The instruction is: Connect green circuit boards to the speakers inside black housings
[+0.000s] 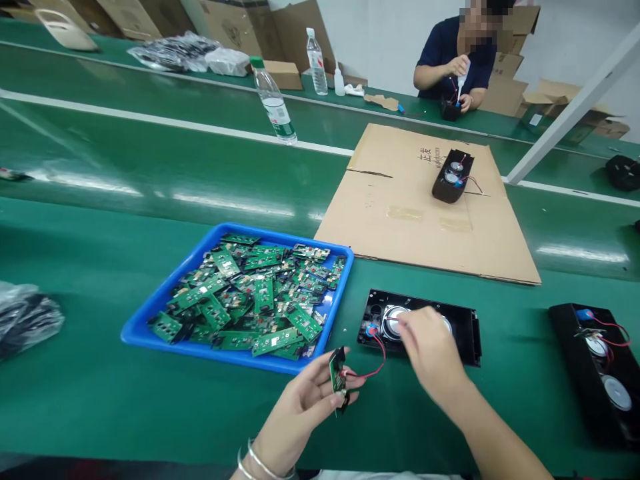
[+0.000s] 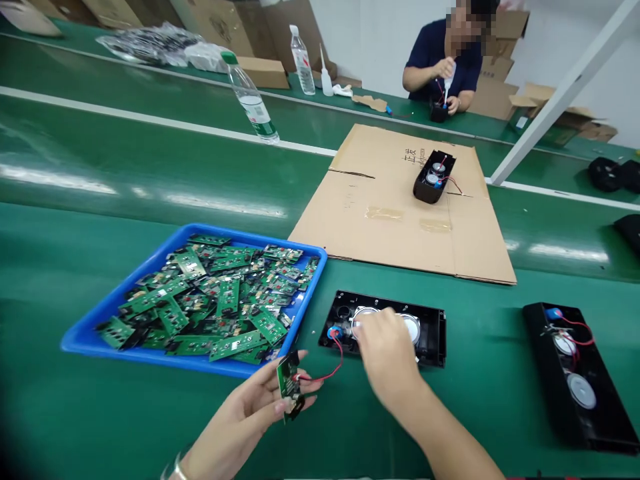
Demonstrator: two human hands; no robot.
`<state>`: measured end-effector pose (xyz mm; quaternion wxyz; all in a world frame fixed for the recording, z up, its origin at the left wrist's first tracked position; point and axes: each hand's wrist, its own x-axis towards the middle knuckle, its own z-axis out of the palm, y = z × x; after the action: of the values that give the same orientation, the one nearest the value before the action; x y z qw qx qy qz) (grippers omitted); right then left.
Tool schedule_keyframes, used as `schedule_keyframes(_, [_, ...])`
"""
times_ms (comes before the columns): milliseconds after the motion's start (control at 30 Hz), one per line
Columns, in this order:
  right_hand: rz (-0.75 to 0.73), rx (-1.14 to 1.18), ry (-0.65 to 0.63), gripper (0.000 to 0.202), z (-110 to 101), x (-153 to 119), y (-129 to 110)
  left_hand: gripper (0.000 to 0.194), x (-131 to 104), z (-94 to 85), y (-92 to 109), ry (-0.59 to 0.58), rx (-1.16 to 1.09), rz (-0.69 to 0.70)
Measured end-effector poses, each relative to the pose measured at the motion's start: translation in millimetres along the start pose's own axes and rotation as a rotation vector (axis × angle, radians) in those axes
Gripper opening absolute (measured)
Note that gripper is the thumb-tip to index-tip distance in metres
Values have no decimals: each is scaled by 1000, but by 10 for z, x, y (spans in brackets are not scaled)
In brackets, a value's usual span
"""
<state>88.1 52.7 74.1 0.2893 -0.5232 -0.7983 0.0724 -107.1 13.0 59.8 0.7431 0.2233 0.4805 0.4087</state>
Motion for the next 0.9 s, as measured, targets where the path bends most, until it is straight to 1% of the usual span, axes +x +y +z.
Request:
schedule_keyframes(67, [72, -45, -110, 9, -41, 54, 171, 44, 9, 11, -29, -82, 85, -52])
schedule_keyframes(133, [45, -57, -223, 14, 13, 103, 274, 36, 23, 54, -76, -135, 176, -39])
schedule_keyframes(167, [22, -60, -252, 15, 60, 121, 299, 33, 30, 87, -101, -149, 210, -13])
schedule_keyframes(267, [9, -85, -268, 14, 165, 135, 317, 27, 55, 210, -172, -198, 256, 36])
schedule_keyframes(333, [26, -93, -271, 15, 138, 116, 335, 27, 81, 301, -194, -212, 227, 33])
schedule_keyframes(433, [59, -68, -280, 11, -6, 86, 393, 26, 127, 428, -160, -171, 229, 38])
schedule_keyframes(500, [67, -29, -300, 12, -69, 91, 416, 25, 149, 493, -104, -132, 263, 73])
schedule_keyframes(600, [62, -14, -342, 16, -6, 150, 373, 25, 156, 550, -26, -107, 312, 113])
schedule_keyframes(667, [65, -27, -362, 17, 83, 202, 317, 26, 148, 563, 1, -112, 332, 91])
schedule_keyframes(733, [87, -21, -367, 19, 119, 236, 294, 27, 141, 564, 8, -110, 336, 54])
schedule_keyframes(767, [105, -14, -365, 18, 100, 237, 306, 26, 140, 564, 7, -107, 329, 51])
schedule_keyframes(833, [150, 14, -360, 15, -4, 204, 383, 24, 148, 574, 0, -98, 308, 62])
schedule_keyframes(900, [230, 191, -362, 11, -151, 134, 509, 24, 171, 606, -8, -89, 275, 72])
